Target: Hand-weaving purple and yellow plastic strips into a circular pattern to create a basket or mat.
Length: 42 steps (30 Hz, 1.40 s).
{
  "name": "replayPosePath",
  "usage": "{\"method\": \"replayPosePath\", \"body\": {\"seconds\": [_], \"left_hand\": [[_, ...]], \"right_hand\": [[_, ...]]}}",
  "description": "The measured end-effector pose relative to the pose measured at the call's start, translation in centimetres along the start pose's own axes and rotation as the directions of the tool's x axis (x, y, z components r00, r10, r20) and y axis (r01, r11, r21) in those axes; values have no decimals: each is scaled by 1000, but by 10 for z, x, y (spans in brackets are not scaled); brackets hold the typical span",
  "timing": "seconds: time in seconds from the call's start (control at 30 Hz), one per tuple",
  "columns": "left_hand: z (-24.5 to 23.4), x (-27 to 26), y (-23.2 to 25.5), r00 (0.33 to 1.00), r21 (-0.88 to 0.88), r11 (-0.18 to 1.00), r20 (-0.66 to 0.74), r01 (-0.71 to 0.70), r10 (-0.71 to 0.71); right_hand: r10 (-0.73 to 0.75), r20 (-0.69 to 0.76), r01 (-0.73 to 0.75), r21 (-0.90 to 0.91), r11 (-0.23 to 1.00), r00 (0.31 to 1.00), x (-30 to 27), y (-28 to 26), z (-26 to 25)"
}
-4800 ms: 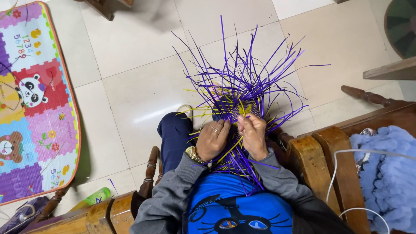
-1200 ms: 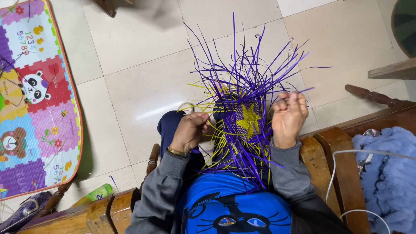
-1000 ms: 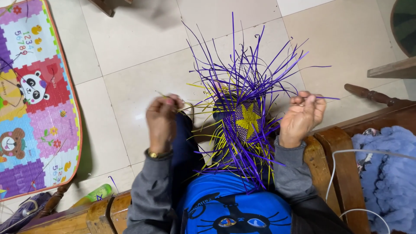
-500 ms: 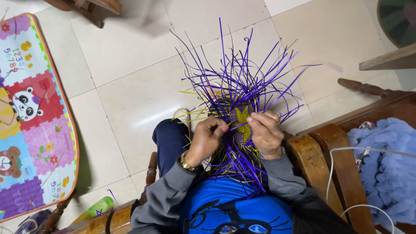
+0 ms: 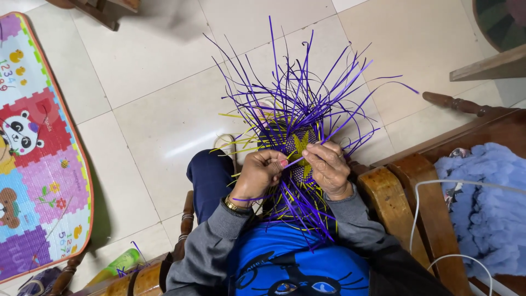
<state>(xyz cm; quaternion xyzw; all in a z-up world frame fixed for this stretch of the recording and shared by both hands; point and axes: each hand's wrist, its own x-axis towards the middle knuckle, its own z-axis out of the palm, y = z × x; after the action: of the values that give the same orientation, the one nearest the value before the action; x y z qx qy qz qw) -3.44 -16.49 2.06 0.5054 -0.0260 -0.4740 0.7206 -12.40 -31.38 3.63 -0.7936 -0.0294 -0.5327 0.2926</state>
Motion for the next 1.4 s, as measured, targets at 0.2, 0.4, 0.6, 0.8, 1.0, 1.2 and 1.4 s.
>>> {"method": "replayPosePath", "body": {"seconds": [0.2, 0.4, 0.6, 0.8, 1.0, 1.2, 1.4], "left_hand": [[-7, 5, -4, 991, 211, 970, -28, -120, 128], [-33, 33, -19, 957, 689, 697, -20, -196, 289], [-51, 65, -57, 953, 719, 693, -165, -62, 255], [-53, 80, -64, 936, 667, 745, -274, 19, 222], [-58, 87, -65, 905, 609, 793, -351, 26, 240], [-54, 83, -62, 929, 576, 818, -309, 12, 204], [-54, 58, -43, 943, 467, 884, -279, -29, 178]], "right_hand": [[97, 95, -98, 6, 995, 991, 8, -4, -2], [292, 317, -222, -238, 945, 902, 23, -2, -6], [405, 383, -365, -174, 914, 830, 3, 20, 2], [578, 466, -690, 104, 716, 670, -25, 45, 19], [583, 533, -739, 126, 662, 613, -34, 50, 28], [632, 490, -742, 47, 669, 600, -35, 52, 34], [643, 469, -729, 3, 684, 605, -37, 49, 36]]}}
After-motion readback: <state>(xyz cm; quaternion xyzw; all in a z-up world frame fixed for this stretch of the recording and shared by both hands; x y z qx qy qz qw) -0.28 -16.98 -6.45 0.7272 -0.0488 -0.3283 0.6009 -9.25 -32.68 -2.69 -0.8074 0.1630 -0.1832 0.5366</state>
